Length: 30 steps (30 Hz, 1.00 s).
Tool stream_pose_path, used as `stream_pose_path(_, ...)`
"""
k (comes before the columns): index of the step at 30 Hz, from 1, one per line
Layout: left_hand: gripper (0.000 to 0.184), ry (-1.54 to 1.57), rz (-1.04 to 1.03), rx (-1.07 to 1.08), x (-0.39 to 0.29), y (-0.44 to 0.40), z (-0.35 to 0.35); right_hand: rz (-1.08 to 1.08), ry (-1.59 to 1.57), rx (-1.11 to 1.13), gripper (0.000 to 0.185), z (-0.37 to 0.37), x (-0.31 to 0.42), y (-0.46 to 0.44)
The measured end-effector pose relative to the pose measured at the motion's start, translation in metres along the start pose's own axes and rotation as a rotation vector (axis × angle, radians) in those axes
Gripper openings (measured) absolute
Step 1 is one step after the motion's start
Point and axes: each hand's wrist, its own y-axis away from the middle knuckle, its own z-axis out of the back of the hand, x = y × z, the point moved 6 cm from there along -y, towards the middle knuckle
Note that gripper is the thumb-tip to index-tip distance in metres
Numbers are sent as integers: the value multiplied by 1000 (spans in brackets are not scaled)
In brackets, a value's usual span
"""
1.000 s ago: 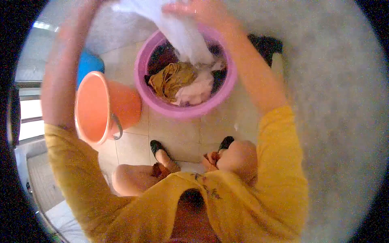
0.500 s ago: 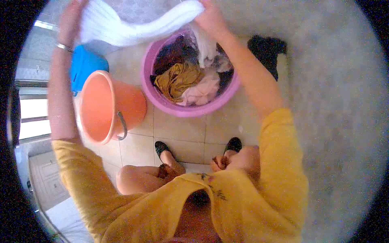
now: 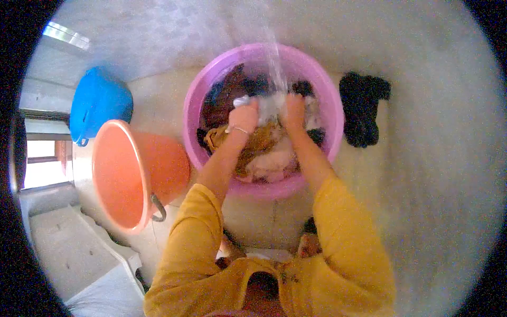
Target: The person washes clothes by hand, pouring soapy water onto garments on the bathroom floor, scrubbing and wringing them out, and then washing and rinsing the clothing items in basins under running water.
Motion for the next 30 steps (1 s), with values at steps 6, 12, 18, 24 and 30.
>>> stream_pose_path(6, 29, 91, -18, 153, 18, -24, -35, -36, -46, -21, 31, -124, -15, -15)
stream_pose_path(12, 41, 128, 79, 278, 5, -6, -35, 581, 355, -457, 52, -68, -18, 21)
stream_pose_path(18, 63, 912, 224, 90, -23, 31, -5, 125, -460, 248, 28, 95, 14, 6)
stream_pose_path(24, 59, 2251, 532, 451, -64, 76, 33, 581, -501, 373, 30, 218, 75, 74)
stream_pose_path(30, 56, 2640, 220, 888, -80, 99, 12, 936, -561, 659, 26, 254, 97, 165)
